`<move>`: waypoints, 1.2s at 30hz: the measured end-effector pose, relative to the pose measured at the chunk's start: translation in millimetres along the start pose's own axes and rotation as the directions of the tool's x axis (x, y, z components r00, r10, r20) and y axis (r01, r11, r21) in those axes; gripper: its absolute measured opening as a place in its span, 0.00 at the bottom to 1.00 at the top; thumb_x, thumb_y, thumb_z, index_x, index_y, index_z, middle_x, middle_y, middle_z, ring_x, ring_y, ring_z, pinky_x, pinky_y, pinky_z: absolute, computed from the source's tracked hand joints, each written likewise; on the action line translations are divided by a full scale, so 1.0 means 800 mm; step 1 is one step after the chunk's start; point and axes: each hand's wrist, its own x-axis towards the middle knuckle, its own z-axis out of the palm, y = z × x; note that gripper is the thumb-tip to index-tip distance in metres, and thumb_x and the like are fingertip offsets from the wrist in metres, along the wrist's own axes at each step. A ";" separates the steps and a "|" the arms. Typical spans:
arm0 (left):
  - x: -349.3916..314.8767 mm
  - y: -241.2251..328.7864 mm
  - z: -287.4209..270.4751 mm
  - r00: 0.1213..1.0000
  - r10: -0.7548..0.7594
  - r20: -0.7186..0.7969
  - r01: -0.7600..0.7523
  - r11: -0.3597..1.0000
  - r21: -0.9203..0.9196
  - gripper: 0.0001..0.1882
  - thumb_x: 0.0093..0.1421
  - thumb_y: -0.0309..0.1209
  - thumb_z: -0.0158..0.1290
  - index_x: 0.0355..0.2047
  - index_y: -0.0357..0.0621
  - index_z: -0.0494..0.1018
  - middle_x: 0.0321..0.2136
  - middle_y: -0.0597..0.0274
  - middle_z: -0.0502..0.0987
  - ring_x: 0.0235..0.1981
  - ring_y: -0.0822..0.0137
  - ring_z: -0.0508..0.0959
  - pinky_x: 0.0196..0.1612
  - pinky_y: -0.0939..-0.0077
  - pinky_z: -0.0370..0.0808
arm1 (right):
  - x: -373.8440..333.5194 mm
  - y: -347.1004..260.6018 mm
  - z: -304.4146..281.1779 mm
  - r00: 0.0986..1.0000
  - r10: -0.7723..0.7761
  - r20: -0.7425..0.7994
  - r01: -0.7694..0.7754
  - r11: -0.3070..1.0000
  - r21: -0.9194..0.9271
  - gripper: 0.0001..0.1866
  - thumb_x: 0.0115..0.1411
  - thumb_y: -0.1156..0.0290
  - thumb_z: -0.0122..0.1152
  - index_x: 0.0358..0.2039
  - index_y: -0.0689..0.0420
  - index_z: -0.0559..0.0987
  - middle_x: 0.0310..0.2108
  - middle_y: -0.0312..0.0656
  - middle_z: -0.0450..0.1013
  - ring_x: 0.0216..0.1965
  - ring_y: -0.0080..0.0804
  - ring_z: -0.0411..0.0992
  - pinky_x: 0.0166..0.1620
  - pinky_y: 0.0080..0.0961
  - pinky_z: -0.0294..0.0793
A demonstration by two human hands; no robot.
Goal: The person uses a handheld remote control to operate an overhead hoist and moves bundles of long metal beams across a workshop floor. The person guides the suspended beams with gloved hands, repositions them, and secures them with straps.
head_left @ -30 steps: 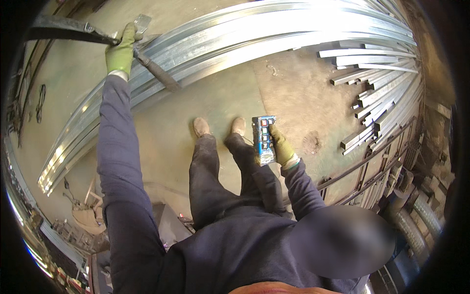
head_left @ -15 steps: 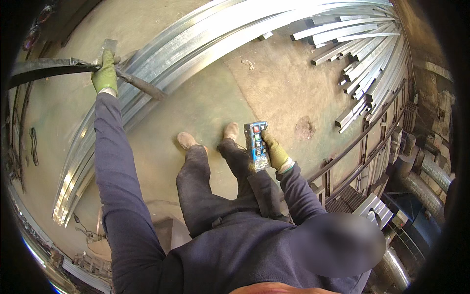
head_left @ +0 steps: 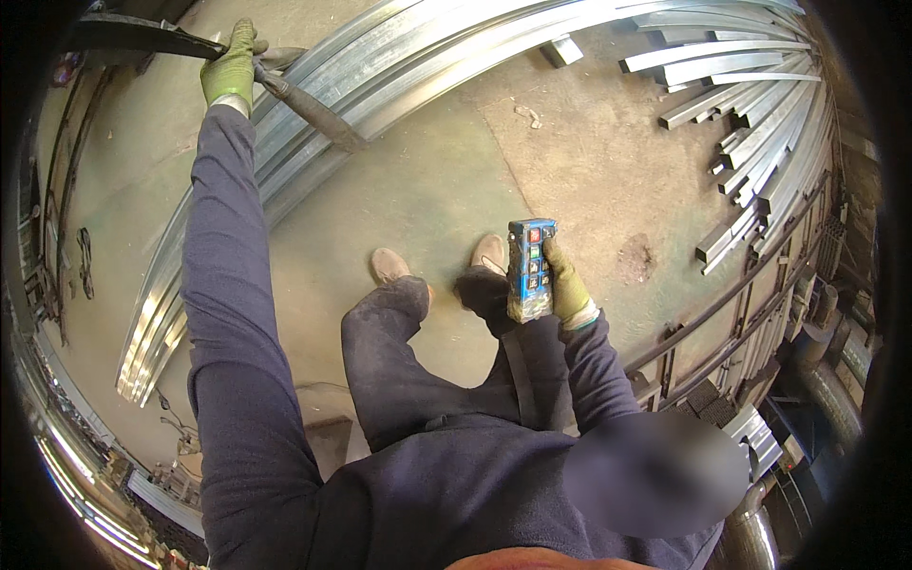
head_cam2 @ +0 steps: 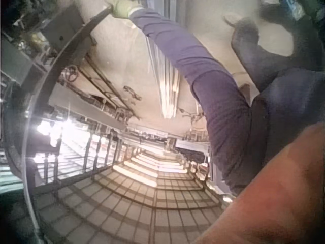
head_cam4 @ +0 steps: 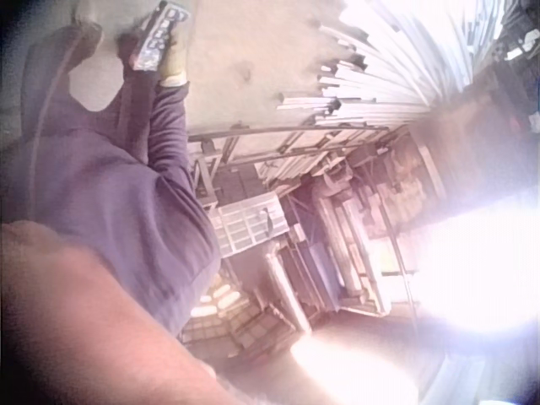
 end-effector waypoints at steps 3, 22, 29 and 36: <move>0.003 -0.005 -0.004 0.999 0.040 0.023 -0.041 0.999 0.021 0.29 0.63 0.52 0.64 0.48 0.36 0.82 0.38 0.50 0.86 0.35 0.65 0.83 0.40 0.71 0.78 | 0.041 0.005 -0.002 0.997 0.001 0.076 0.000 1.000 -0.012 0.30 0.68 0.44 0.60 0.57 0.56 0.78 0.43 0.39 0.81 0.38 0.29 0.80 0.43 0.28 0.83; -0.011 -0.082 0.049 0.940 0.305 -0.154 -0.315 0.948 -0.043 0.21 0.67 0.50 0.59 0.42 0.45 0.86 0.19 0.65 0.78 0.20 0.75 0.73 0.25 0.77 0.69 | 0.281 -0.038 0.003 0.849 -0.355 0.391 0.379 0.925 0.018 0.32 0.69 0.42 0.58 0.59 0.57 0.77 0.45 0.41 0.81 0.41 0.31 0.81 0.45 0.32 0.83; 0.007 -0.101 0.067 0.963 0.242 -0.115 -0.251 0.966 -0.063 0.22 0.65 0.51 0.62 0.36 0.41 0.86 0.26 0.64 0.82 0.22 0.72 0.78 0.28 0.74 0.77 | 0.297 -0.041 0.019 0.821 -0.411 0.396 0.414 0.906 0.082 0.32 0.69 0.41 0.57 0.58 0.56 0.77 0.43 0.41 0.81 0.40 0.32 0.81 0.45 0.32 0.84; 0.057 -0.115 0.088 0.964 0.256 -0.077 -0.263 0.959 -0.102 0.23 0.64 0.50 0.62 0.39 0.40 0.85 0.21 0.63 0.77 0.20 0.71 0.76 0.27 0.74 0.75 | 0.341 -0.047 0.025 0.867 -0.321 0.380 0.337 0.941 0.025 0.29 0.69 0.43 0.58 0.54 0.57 0.79 0.41 0.44 0.82 0.38 0.34 0.82 0.43 0.33 0.85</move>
